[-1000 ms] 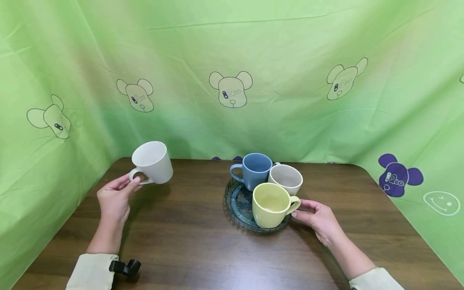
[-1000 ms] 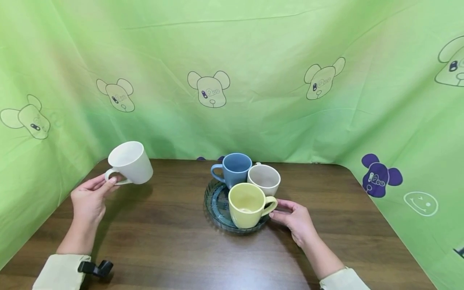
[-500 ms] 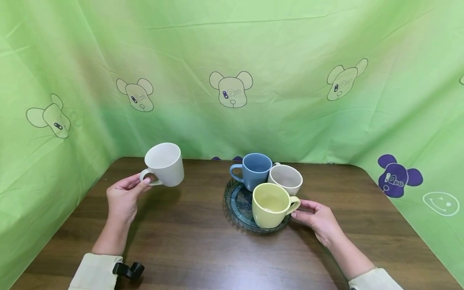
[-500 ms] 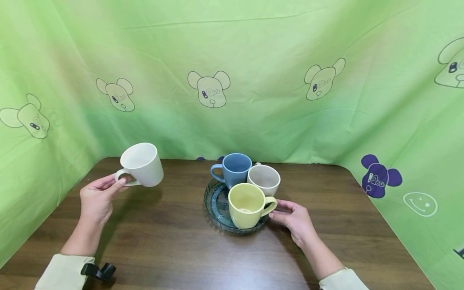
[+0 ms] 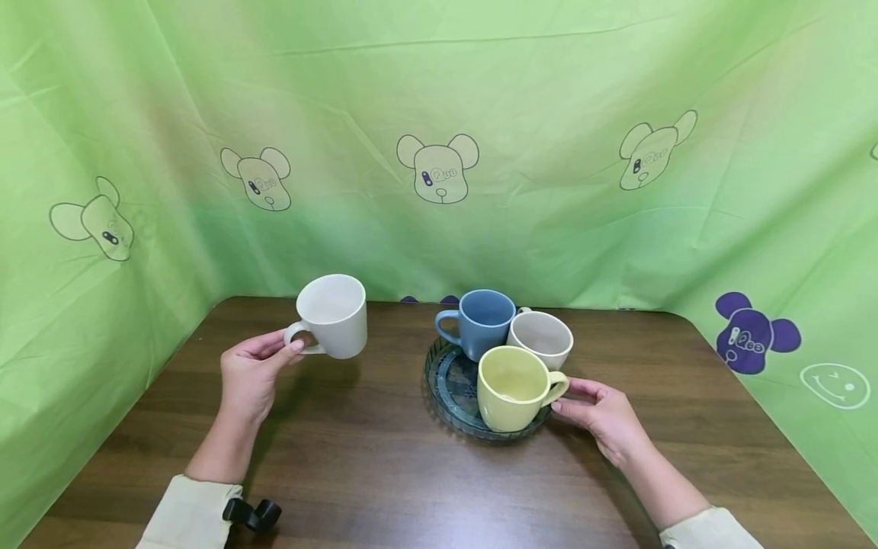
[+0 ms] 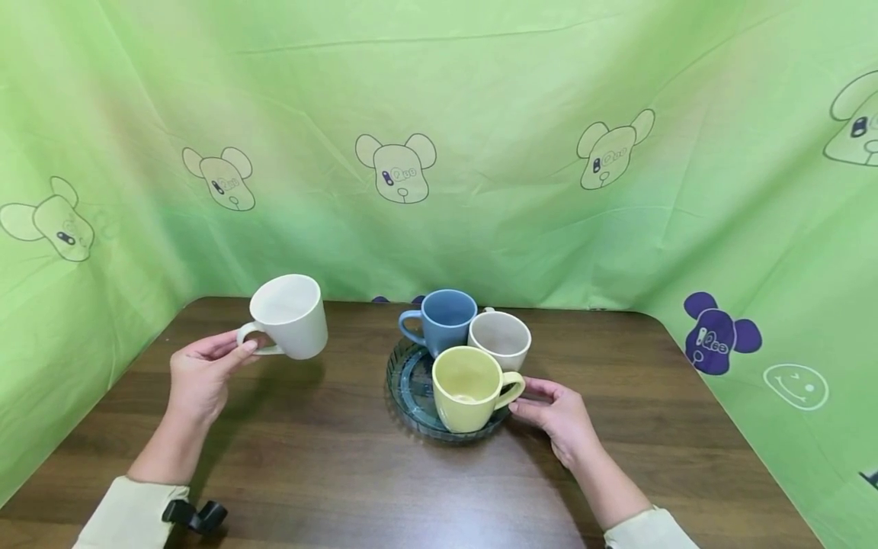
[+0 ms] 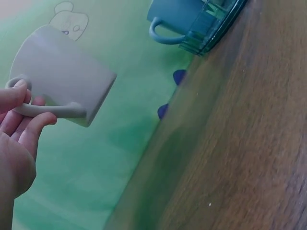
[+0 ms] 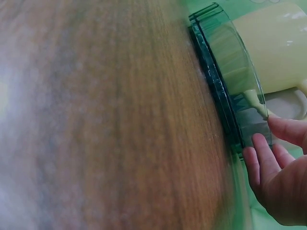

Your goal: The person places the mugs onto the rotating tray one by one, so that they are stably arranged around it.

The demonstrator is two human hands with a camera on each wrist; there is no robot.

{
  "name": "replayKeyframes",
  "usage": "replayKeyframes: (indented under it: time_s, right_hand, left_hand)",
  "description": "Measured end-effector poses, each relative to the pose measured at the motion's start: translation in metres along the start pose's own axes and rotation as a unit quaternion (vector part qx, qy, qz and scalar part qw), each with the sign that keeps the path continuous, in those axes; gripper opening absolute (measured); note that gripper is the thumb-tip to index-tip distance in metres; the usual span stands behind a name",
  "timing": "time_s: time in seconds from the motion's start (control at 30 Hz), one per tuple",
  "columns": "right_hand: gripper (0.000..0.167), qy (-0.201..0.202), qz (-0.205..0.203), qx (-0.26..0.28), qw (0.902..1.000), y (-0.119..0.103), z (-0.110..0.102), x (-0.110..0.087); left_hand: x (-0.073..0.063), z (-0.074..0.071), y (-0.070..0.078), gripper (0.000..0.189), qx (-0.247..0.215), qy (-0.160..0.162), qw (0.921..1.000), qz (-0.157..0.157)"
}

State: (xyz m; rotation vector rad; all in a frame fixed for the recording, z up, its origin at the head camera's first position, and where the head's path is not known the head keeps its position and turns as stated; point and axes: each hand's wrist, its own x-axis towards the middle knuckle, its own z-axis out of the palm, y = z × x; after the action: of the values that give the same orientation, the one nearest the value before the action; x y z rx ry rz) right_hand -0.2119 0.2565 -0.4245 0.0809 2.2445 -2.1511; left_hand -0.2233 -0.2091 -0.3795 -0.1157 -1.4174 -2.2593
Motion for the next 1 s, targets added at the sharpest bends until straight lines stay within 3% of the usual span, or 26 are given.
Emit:
replayKeyframes:
  time_s: [0.43,1.0]
  right_hand:
    - [0.049,-0.001,-0.001,-0.002,1.0,0.0,0.0,0.0]
    - [0.039,-0.008,-0.004,0.024,0.9997,0.0,-0.001,-0.001]
  left_hand:
    - [-0.004,0.014,-0.006,0.037,0.007,-0.031,0.9995,-0.003]
    - [-0.016,0.039,-0.017,0.033,0.037,-0.063,0.9966,-0.04]
